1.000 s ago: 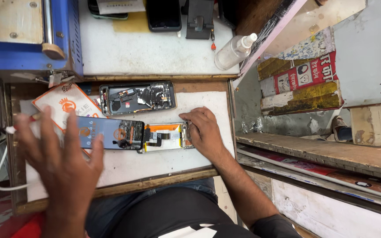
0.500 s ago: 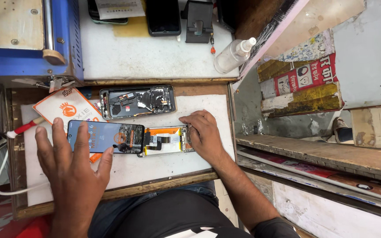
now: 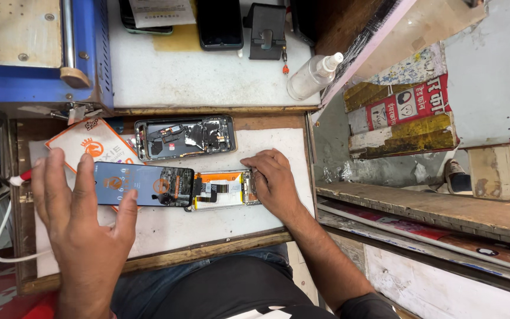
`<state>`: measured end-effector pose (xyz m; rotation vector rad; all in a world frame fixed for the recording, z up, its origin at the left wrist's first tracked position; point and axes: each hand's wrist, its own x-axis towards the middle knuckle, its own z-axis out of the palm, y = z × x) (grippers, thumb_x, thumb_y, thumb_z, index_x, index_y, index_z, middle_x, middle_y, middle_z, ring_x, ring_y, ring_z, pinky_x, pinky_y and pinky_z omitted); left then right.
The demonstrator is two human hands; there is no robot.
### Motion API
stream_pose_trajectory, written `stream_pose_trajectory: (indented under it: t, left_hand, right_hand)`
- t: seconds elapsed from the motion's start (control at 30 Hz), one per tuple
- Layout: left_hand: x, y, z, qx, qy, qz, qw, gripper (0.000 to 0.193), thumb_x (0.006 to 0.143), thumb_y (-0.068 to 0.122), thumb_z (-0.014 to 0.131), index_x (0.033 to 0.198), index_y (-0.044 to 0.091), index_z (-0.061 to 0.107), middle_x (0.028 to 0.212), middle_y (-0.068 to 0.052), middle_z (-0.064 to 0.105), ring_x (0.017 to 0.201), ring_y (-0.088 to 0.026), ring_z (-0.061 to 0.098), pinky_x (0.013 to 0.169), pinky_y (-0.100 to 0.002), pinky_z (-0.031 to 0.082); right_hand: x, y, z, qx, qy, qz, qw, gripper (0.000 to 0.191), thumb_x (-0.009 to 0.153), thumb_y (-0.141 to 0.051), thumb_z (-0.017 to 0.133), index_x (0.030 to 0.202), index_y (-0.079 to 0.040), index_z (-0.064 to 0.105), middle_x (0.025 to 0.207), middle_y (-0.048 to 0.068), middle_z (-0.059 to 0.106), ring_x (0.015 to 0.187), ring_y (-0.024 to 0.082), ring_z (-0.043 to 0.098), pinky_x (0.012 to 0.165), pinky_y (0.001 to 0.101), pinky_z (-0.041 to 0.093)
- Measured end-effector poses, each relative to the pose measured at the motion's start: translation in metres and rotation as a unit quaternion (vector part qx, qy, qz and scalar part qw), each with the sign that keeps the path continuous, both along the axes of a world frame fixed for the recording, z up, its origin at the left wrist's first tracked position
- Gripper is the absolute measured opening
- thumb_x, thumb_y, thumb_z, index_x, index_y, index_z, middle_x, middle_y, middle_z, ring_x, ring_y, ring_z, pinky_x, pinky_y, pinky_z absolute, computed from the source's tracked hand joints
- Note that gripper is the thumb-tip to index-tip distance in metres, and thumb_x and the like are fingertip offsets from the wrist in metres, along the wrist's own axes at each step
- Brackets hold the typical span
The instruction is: The person works on a disassembled smartphone at a repair workbench, connecting the flex cable of a replacement display to the phone body, powering the screen on to test it, peeling the protective film from the new display, and handling the screen assembly and phone frame.
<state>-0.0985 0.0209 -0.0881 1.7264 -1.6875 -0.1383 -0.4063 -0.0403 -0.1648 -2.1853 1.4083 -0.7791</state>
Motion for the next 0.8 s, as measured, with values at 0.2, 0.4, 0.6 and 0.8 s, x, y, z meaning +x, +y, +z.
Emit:
stream_pose_trajectory:
  t: [0.2,0.4,0.6,0.8]
  left_hand:
    - [0.000,0.013,-0.014,0.055,-0.023,0.007,0.998,0.037,0.091,0.013,0.080,0.127,0.006,0.070,0.119,-0.016,0.073,0.108,-0.032,0.071,0.095,-0.041,0.057]
    - [0.009,0.027,-0.030,0.157,-0.062,0.052,0.984,0.015,0.096,0.020,0.077,0.108,0.011,0.077,0.095,-0.008,0.075,0.084,-0.029,0.072,0.075,-0.041,0.057]
    - [-0.018,0.017,-0.027,0.204,0.069,-0.157,0.964,0.027,0.091,0.028,0.070,0.114,0.015,0.075,0.094,-0.012,0.078,0.076,-0.030,0.074,0.065,-0.042,0.059]
    - [-0.107,-0.003,-0.024,0.282,-0.078,-0.341,0.893,0.065,0.094,0.033,0.064,0.151,0.009,0.044,0.076,-0.010,0.071,0.063,-0.028,0.073,0.054,-0.042,0.059]
  right_hand:
    - [0.004,0.000,0.011,-0.006,0.006,0.004,1.000,0.037,0.086,0.012,0.056,0.114,-0.006,0.073,0.107,0.010,0.073,0.111,0.028,0.061,0.103,0.0413,0.047]
    - [0.005,-0.002,0.019,0.008,0.006,0.009,1.000,0.038,0.086,0.011,0.056,0.116,-0.006,0.072,0.109,0.011,0.073,0.113,0.029,0.061,0.105,0.0425,0.047]
    - [0.008,-0.006,0.049,0.024,0.070,0.060,0.995,0.044,0.083,0.007,0.058,0.124,-0.004,0.069,0.118,0.016,0.071,0.122,0.035,0.056,0.109,0.0476,0.043]
    - [0.004,-0.017,0.058,0.066,0.091,0.082,0.990,0.051,0.079,0.006,0.059,0.128,-0.006,0.069,0.119,0.014,0.070,0.121,0.033,0.057,0.107,0.0470,0.044]
